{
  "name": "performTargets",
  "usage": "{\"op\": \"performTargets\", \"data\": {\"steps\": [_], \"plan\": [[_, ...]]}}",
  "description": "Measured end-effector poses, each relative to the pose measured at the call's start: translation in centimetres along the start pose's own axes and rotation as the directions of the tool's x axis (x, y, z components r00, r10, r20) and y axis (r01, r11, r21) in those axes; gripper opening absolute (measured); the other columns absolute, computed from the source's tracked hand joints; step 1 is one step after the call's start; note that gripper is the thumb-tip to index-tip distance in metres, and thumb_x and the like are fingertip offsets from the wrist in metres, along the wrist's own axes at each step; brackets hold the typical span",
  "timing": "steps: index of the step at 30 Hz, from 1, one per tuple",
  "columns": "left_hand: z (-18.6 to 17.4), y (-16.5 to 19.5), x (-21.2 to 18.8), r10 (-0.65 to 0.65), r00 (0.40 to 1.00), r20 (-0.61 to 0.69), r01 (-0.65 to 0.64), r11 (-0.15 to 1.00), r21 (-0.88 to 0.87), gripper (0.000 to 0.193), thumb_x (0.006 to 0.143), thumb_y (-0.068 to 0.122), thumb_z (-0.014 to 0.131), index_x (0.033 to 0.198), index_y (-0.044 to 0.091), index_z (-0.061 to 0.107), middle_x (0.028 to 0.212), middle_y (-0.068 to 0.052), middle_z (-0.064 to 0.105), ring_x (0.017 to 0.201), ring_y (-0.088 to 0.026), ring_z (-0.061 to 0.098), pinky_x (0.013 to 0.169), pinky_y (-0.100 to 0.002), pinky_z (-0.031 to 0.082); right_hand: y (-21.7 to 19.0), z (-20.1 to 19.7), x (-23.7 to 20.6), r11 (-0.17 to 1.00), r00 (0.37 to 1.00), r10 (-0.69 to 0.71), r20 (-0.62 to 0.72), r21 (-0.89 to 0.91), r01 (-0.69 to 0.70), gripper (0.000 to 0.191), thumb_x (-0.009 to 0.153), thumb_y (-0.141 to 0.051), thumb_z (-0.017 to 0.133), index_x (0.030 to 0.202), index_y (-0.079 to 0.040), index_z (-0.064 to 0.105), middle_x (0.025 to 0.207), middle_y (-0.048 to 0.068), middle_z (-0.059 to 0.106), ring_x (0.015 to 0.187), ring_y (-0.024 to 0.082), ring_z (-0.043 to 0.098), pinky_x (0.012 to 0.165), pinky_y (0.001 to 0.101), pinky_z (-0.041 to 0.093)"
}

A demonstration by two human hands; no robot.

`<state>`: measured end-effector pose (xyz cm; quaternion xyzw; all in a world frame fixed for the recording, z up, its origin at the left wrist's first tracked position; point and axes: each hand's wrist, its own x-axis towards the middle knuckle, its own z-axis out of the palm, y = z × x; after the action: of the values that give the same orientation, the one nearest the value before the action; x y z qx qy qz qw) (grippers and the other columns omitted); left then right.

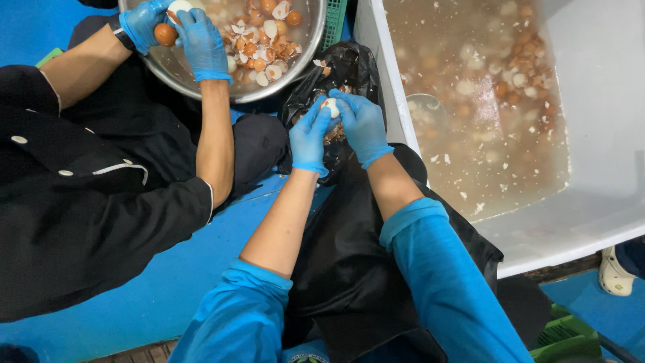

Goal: The person sits on the floor and peels boiled eggs by hand, taking eggs from a water-filled tub, removing the shells over a black bag, and placing the peeled eggs into a metal basin. They repeatedly retrieve more eggs from the tub and continue peeling throughout the episode.

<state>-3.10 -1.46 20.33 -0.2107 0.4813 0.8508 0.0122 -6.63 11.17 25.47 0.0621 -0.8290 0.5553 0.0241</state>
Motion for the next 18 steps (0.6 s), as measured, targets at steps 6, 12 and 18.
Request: {"op": "performTargets", "data": {"steps": [6,12,18], "plan": [[0.4,-0.8,0.0,0.027,1.000,0.005,-0.027,0.999,-0.040,0.051,0.098,0.020,0.071,0.140,-0.008,0.060,0.130,-0.015,0.069,0.109,-0.018,0.070,0.095,-0.031,0.059,-0.2,-0.2,0.0,1.000,0.998,0.004,-0.067,-0.025,-0.006,0.018,0.102,-0.012,0.061,0.111,0.000,0.073,0.098,0.015,0.075,0.090,0.024,0.075,0.084,0.0337,0.058],[0.3,-1.1,0.3,0.035,0.986,0.164,0.014,0.957,-0.290,0.056,0.101,0.020,0.069,0.148,-0.006,0.052,0.140,-0.014,0.064,0.123,-0.021,0.063,0.104,-0.033,0.051,1.8,-0.5,0.3,0.946,0.946,0.308,-0.100,0.142,-0.292,0.019,0.103,-0.011,0.059,0.105,0.000,0.073,0.093,0.014,0.075,0.086,0.023,0.068,0.077,0.0332,0.055],[-0.4,0.3,0.2,0.114,0.963,0.245,-0.052,0.968,-0.246,0.057,0.100,0.013,0.069,0.152,-0.001,0.048,0.150,-0.012,0.056,0.136,-0.021,0.055,0.114,-0.032,0.045,3.8,-0.5,0.3,0.974,0.978,0.209,0.003,0.093,-0.209,0.025,0.093,-0.010,0.067,0.116,-0.005,0.076,0.108,0.013,0.075,0.099,0.019,0.073,0.086,0.0304,0.057]]}}
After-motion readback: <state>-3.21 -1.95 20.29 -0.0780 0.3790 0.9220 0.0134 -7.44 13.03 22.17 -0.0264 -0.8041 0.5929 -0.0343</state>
